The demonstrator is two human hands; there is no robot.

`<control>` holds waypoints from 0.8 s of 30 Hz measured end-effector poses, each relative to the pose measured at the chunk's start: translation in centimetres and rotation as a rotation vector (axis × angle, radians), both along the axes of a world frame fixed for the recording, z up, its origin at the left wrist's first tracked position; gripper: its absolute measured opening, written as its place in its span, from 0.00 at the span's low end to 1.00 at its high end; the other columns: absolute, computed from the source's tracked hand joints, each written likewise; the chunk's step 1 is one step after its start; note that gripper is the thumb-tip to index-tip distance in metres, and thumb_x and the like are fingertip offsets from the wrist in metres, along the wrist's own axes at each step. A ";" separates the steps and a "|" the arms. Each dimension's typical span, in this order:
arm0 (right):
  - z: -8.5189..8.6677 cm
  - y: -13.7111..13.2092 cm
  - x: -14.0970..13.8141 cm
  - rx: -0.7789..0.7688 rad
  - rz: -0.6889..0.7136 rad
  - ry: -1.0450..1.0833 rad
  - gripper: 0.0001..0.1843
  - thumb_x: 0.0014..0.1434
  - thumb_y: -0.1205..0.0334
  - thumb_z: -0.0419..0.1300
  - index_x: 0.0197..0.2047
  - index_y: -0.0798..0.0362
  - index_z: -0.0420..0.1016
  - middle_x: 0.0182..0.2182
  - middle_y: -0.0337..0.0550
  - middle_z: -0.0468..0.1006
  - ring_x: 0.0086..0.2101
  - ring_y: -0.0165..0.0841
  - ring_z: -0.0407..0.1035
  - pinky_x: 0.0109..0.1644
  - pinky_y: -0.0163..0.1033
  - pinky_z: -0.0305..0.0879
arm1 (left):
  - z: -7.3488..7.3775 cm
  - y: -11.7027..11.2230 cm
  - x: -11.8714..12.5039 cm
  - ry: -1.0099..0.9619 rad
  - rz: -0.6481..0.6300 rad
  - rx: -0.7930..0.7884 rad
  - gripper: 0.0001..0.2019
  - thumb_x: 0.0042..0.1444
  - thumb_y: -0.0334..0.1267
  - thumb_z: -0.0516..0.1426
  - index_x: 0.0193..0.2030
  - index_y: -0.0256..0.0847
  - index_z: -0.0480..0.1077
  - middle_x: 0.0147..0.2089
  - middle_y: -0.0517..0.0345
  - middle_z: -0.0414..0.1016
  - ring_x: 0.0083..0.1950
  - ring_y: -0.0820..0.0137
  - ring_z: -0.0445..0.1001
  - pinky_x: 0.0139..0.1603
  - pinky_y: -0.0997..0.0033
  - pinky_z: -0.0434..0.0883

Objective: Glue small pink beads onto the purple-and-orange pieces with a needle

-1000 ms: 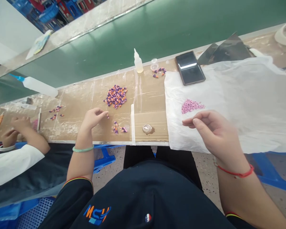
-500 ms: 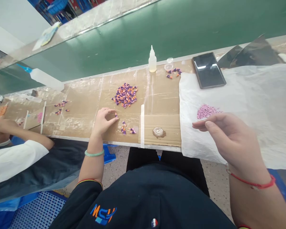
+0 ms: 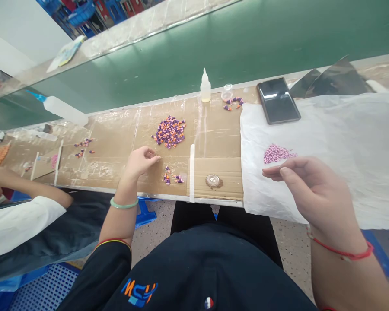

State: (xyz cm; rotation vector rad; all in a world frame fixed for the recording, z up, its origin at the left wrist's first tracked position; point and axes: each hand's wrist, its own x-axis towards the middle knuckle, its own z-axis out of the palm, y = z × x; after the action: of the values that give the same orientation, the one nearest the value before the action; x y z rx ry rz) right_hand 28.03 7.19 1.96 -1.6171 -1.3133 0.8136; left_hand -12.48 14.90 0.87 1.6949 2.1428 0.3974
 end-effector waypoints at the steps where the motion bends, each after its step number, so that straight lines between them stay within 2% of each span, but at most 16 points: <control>1: 0.0 0.0 0.1 -0.019 -0.005 0.019 0.11 0.55 0.50 0.63 0.35 0.47 0.76 0.35 0.47 0.83 0.38 0.48 0.79 0.45 0.59 0.75 | 0.2 0.2 0.2 0.022 -0.016 -0.012 0.08 0.47 0.40 0.65 0.34 0.42 0.75 0.32 0.56 0.81 0.36 0.62 0.77 0.41 0.65 0.70; 5: 0.0 -0.3 0.7 -0.028 -0.022 0.035 0.11 0.55 0.50 0.63 0.35 0.48 0.75 0.35 0.47 0.83 0.38 0.47 0.79 0.46 0.59 0.74 | 0.9 0.6 1.1 0.071 -0.091 -0.029 0.08 0.47 0.33 0.63 0.36 0.42 0.76 0.31 0.55 0.80 0.38 0.60 0.78 0.44 0.63 0.71; 9: 0.0 -0.7 1.3 -0.031 -0.023 0.039 0.13 0.56 0.49 0.62 0.35 0.49 0.74 0.35 0.47 0.83 0.37 0.45 0.79 0.46 0.56 0.74 | 1.7 -0.2 2.0 0.063 -0.142 0.018 0.09 0.52 0.32 0.59 0.40 0.40 0.77 0.37 0.51 0.81 0.41 0.59 0.78 0.48 0.60 0.72; 12: -0.1 -0.8 1.5 -0.031 -0.031 0.051 0.13 0.57 0.49 0.63 0.36 0.50 0.74 0.35 0.47 0.83 0.38 0.45 0.79 0.47 0.57 0.73 | 2.3 -1.0 2.8 0.022 -0.173 0.049 0.06 0.53 0.34 0.59 0.37 0.40 0.77 0.40 0.50 0.81 0.42 0.60 0.78 0.49 0.62 0.72; 16: -0.1 -0.8 1.4 -0.010 -0.040 0.073 0.11 0.56 0.51 0.63 0.35 0.50 0.74 0.34 0.46 0.83 0.37 0.45 0.79 0.46 0.57 0.74 | 2.9 -1.7 3.9 -0.038 -0.205 0.054 0.03 0.52 0.36 0.61 0.32 0.40 0.74 0.35 0.53 0.80 0.37 0.64 0.77 0.44 0.65 0.73; 18: -0.1 -0.8 1.3 -0.012 -0.035 0.081 0.10 0.56 0.51 0.63 0.35 0.49 0.74 0.34 0.46 0.83 0.37 0.45 0.79 0.46 0.57 0.74 | 3.1 -1.9 4.3 -0.140 -0.210 0.035 0.05 0.52 0.39 0.61 0.30 0.40 0.71 0.32 0.55 0.78 0.33 0.66 0.76 0.39 0.67 0.73; 22: 0.0 -0.8 1.3 -0.011 -0.028 0.074 0.11 0.56 0.50 0.63 0.35 0.49 0.74 0.34 0.46 0.83 0.37 0.44 0.79 0.46 0.56 0.74 | 3.9 -2.6 5.2 -0.536 -0.182 -0.061 0.12 0.50 0.46 0.62 0.31 0.40 0.68 0.27 0.59 0.73 0.27 0.70 0.73 0.31 0.69 0.72; 24: 0.1 -0.8 1.2 -0.013 -0.025 0.079 0.11 0.57 0.50 0.63 0.35 0.50 0.74 0.35 0.46 0.83 0.37 0.44 0.78 0.46 0.56 0.74 | 4.2 -3.0 5.5 -0.651 -0.177 -0.091 0.15 0.49 0.49 0.64 0.31 0.40 0.68 0.26 0.59 0.72 0.25 0.72 0.71 0.29 0.70 0.71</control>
State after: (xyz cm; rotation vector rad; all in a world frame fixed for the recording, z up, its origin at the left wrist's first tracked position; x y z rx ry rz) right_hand 29.27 6.36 2.03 -1.5922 -1.2327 0.8641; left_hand -6.96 11.94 5.11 1.4290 1.5053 0.6771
